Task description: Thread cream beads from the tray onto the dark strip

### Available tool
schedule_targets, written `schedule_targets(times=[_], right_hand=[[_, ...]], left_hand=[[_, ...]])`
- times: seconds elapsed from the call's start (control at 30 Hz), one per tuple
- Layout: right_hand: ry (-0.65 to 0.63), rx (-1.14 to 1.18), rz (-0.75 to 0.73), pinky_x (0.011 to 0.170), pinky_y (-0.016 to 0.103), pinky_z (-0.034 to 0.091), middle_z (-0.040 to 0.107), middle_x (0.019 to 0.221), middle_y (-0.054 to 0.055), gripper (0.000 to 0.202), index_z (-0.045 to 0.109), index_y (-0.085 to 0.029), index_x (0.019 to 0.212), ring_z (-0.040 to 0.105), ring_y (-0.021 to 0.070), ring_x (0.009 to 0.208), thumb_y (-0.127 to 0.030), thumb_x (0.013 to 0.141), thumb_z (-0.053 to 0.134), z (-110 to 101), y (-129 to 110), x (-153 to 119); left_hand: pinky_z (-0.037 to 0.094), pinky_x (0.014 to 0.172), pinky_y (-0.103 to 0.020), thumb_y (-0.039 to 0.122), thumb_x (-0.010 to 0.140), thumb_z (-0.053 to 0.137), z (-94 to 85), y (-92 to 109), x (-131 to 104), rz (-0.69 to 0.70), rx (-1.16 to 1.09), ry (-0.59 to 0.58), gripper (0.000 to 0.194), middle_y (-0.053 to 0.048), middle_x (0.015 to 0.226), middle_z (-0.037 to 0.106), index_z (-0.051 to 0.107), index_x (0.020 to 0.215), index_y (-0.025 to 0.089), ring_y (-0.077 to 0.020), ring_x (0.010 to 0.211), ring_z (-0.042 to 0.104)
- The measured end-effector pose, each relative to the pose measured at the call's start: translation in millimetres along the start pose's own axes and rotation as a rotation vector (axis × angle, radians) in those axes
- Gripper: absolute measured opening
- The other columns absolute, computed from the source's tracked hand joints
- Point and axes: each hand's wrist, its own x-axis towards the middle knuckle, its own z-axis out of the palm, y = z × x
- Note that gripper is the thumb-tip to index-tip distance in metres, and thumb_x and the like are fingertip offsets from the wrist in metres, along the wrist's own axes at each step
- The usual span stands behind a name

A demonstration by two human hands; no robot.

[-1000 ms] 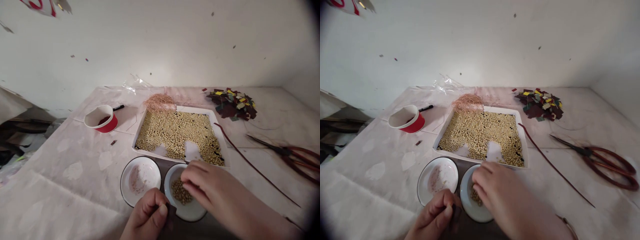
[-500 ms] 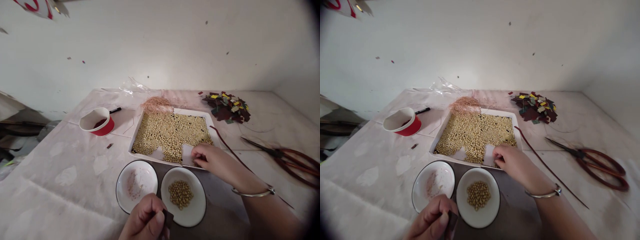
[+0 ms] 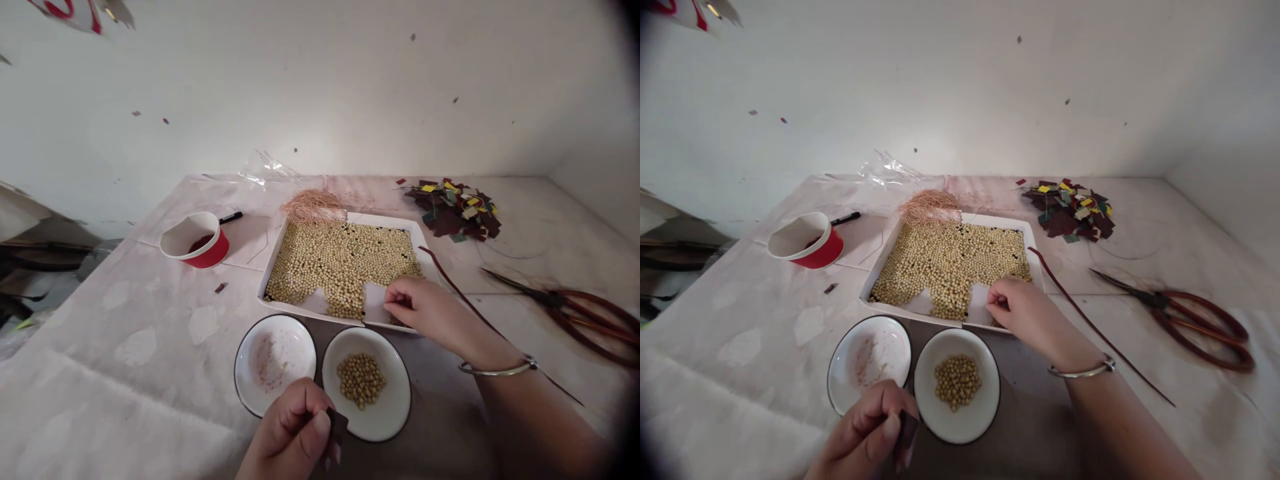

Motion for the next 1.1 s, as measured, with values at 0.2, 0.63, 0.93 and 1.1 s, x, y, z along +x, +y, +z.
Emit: schedule_targets(times=[0.2,0.63,0.93,1.1], right_hand=[[0.048,0.202,-0.180,0.056,0.023,0.040,0.056,0.070,-0.002,0.011,0.055,-0.021,0.071,0.053,0.0117,0.064,-0.013,0.079,0.056,-21,-55,-36],[0.165,0.030,-0.553,0.047,0.028,0.031,0.055,0.066,-0.002,0.019,0.046,-0.022,0.063,0.049,0.0133,0.058,-0.014,0.080,0.050,35,-101,-62],[0.271,0.073,-0.609,0.045,0.030,0.022,0.048,0.062,-0.002,0.020,0.044,-0.021,0.063,0.043,0.0125,0.054,-0.012,0.081,0.046,43,-99,-59],[0.256,0.048,-0.592,0.047,0.030,0.024,0.051,0.064,-0.001,0.020,0.046,-0.021,0.064,0.044,0.0131,0.056,-0.012,0.082,0.044,42,-100,-61]], left_hand=[[0.032,0.056,-0.022,0.043,0.086,0.054,2.7,2,-1,-0.035,-0.050,0.018,0.030,0.002,0.064,0.051,0.046,0.072,0.018,-0.0086,0.058,0.045],[0.026,0.057,-0.024,0.042,0.080,0.063,4.4,12,-4,-0.175,-0.050,0.095,0.029,0.003,0.064,0.045,0.050,0.072,0.018,-0.0098,0.060,0.033],[0.031,0.060,-0.026,0.041,0.080,0.062,4.7,13,-4,-0.153,-0.023,0.129,0.028,0.001,0.066,0.050,0.052,0.071,0.017,-0.0111,0.061,0.037],[0.031,0.060,-0.025,0.040,0.080,0.062,6.2,14,-3,-0.136,0.014,0.143,0.027,0.001,0.066,0.050,0.052,0.070,0.017,-0.0111,0.061,0.037]])
